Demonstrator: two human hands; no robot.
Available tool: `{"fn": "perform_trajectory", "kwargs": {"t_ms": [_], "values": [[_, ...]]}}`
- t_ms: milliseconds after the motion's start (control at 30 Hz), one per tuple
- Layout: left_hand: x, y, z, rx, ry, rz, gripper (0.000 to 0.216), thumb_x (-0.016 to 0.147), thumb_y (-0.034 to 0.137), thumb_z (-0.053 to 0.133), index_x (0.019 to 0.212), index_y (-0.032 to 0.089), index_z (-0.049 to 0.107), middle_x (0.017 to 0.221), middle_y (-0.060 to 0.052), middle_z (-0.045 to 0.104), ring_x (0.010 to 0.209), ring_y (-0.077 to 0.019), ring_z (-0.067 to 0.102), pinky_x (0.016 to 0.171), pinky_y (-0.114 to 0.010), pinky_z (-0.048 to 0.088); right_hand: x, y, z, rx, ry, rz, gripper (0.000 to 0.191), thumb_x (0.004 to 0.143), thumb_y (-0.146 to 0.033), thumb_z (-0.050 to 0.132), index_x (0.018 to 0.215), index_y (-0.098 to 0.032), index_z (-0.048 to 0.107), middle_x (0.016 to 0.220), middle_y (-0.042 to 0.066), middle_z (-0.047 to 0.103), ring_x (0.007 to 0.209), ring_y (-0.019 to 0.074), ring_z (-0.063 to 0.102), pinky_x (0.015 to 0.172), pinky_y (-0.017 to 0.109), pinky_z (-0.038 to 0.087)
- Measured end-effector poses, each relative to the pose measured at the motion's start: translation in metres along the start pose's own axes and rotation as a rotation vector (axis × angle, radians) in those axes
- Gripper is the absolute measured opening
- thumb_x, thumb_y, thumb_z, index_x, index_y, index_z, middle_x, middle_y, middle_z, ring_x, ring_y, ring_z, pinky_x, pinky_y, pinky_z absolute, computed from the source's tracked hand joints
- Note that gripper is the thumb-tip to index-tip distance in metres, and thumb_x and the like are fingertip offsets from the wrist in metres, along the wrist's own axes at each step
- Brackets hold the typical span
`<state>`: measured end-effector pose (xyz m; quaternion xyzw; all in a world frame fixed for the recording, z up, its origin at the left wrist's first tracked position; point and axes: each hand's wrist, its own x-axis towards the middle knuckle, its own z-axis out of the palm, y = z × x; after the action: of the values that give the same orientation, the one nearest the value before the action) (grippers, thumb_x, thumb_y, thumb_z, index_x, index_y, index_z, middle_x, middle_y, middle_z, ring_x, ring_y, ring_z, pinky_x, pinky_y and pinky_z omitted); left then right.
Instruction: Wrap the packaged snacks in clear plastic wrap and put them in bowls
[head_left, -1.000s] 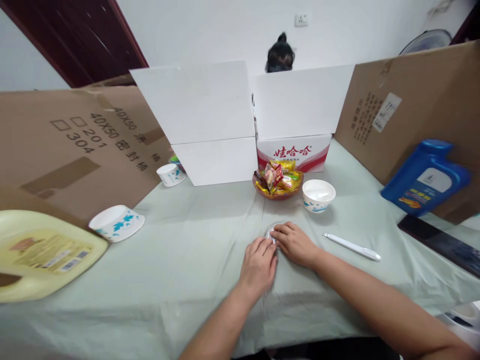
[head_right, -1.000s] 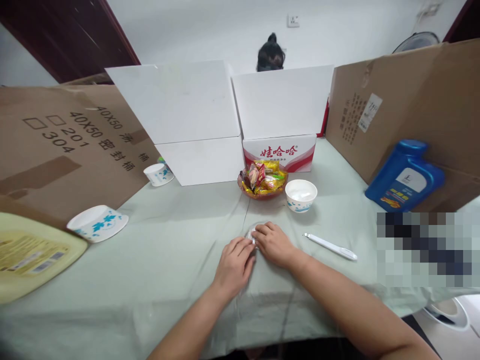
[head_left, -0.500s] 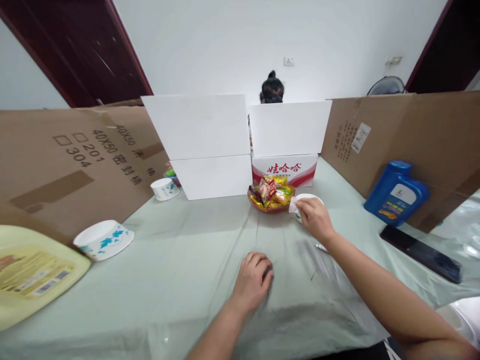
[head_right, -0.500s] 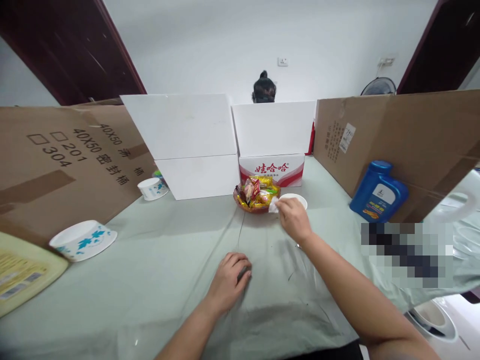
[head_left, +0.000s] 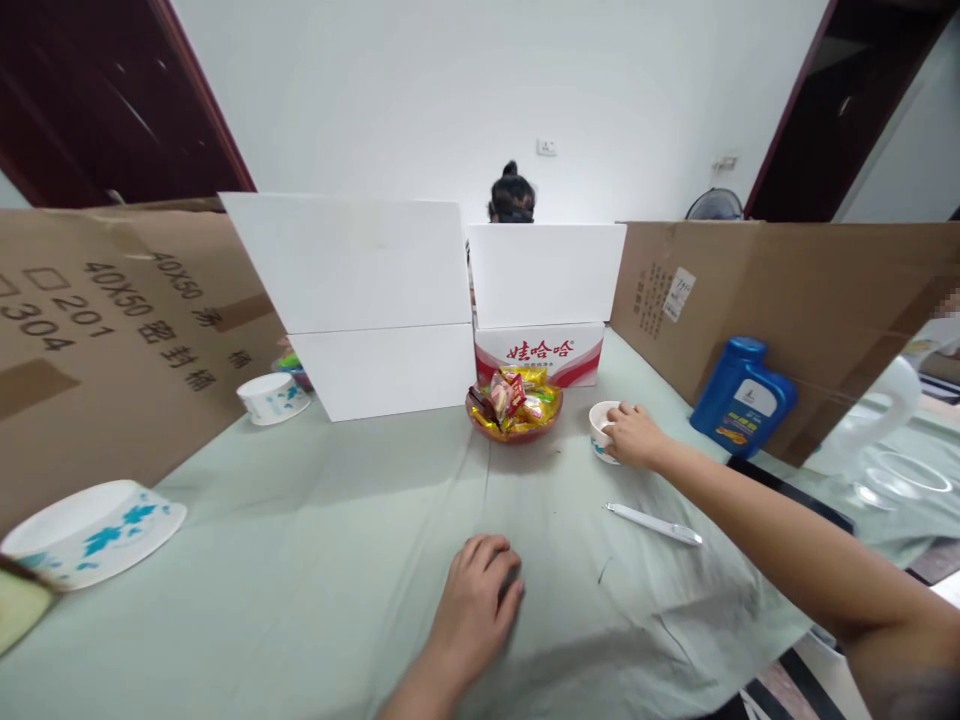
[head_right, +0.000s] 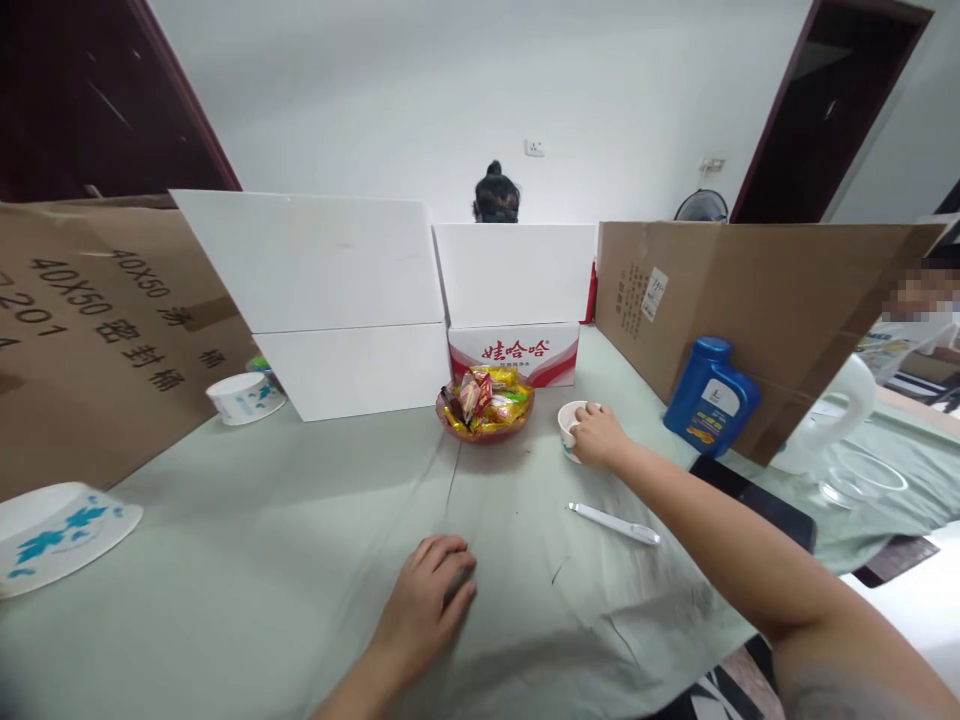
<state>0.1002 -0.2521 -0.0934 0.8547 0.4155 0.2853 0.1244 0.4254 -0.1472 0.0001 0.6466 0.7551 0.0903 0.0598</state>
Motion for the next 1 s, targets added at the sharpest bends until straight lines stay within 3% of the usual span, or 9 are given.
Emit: {"fn": "perform_trajectory", "kwargs": {"t_ms": [200, 333, 433, 633, 733, 867, 1000], "values": [[0.000, -0.001, 0.000, 0.017, -0.011, 0.019, 0.015, 0.084, 0.018, 0.056, 0.096, 0.022, 0.063, 0.107, -0.009, 0.063, 0.105, -0.0278, 0.055, 0.088, -0.045, 0.049, 0.024, 0.073, 0.007, -0.006, -0.033, 0.214, 0.028, 0.075, -0.015, 0.062, 0.100, -0.018, 0.073, 0.104, 0.014, 0.067, 0.101, 0.0272, 0.060, 0.083, 0.033, 0.045], [0.001, -0.001, -0.001, 0.012, -0.017, 0.028, 0.015, 0.083, 0.016, 0.056, 0.094, 0.021, 0.063, 0.105, -0.009, 0.063, 0.102, -0.0272, 0.056, 0.086, -0.044, 0.050, 0.053, 0.096, 0.014, 0.052, 0.125, 0.386, 0.047, 0.078, -0.012, 0.057, 0.125, -0.007, 0.059, 0.124, 0.025, 0.055, 0.116, 0.0351, 0.053, 0.092, 0.042, 0.043], [0.001, -0.002, -0.002, -0.004, -0.023, 0.033, 0.015, 0.082, 0.015, 0.056, 0.094, 0.021, 0.062, 0.104, -0.009, 0.062, 0.103, -0.0268, 0.056, 0.086, -0.043, 0.051, 0.073, 0.081, 0.019, 0.130, 0.269, 0.364, 0.054, 0.081, -0.012, 0.055, 0.134, -0.003, 0.049, 0.136, 0.030, 0.043, 0.127, 0.0392, 0.042, 0.101, 0.049, 0.037], [0.003, -0.007, -0.002, -0.023, -0.062, 0.028, 0.014, 0.085, 0.018, 0.055, 0.096, 0.021, 0.062, 0.106, -0.009, 0.061, 0.104, -0.0266, 0.055, 0.086, -0.043, 0.051, 0.098, 0.010, 0.036, 0.329, 0.333, -0.055, 0.038, 0.081, -0.028, 0.067, 0.118, -0.025, 0.062, 0.117, 0.009, 0.061, 0.112, 0.0250, 0.055, 0.097, 0.038, 0.044], [0.003, -0.008, -0.002, -0.038, -0.066, 0.011, 0.013, 0.086, 0.019, 0.054, 0.095, 0.020, 0.062, 0.106, -0.009, 0.062, 0.104, -0.0265, 0.055, 0.087, -0.043, 0.050, 0.096, -0.008, 0.040, 0.377, 0.355, -0.060, 0.036, 0.084, -0.035, 0.065, 0.117, -0.023, 0.060, 0.112, 0.010, 0.061, 0.105, 0.0252, 0.058, 0.089, 0.040, 0.048], [0.004, -0.007, -0.001, -0.063, -0.058, -0.010, 0.012, 0.086, 0.021, 0.055, 0.092, 0.020, 0.064, 0.104, -0.010, 0.062, 0.103, -0.0267, 0.056, 0.088, -0.043, 0.050, 0.083, -0.019, 0.035, 0.378, 0.319, -0.094, 0.052, 0.082, -0.037, 0.069, 0.129, -0.025, 0.051, 0.123, 0.010, 0.058, 0.108, 0.0234, 0.058, 0.090, 0.037, 0.047], [0.006, -0.006, -0.003, -0.079, -0.048, -0.036, 0.013, 0.087, 0.021, 0.053, 0.092, 0.020, 0.065, 0.104, -0.010, 0.063, 0.102, -0.0258, 0.056, 0.088, -0.043, 0.050, 0.069, -0.033, 0.024, 0.329, 0.217, -0.102, 0.039, 0.087, -0.046, 0.061, 0.118, -0.022, 0.057, 0.109, 0.010, 0.065, 0.103, 0.0247, 0.061, 0.085, 0.034, 0.047]]}}
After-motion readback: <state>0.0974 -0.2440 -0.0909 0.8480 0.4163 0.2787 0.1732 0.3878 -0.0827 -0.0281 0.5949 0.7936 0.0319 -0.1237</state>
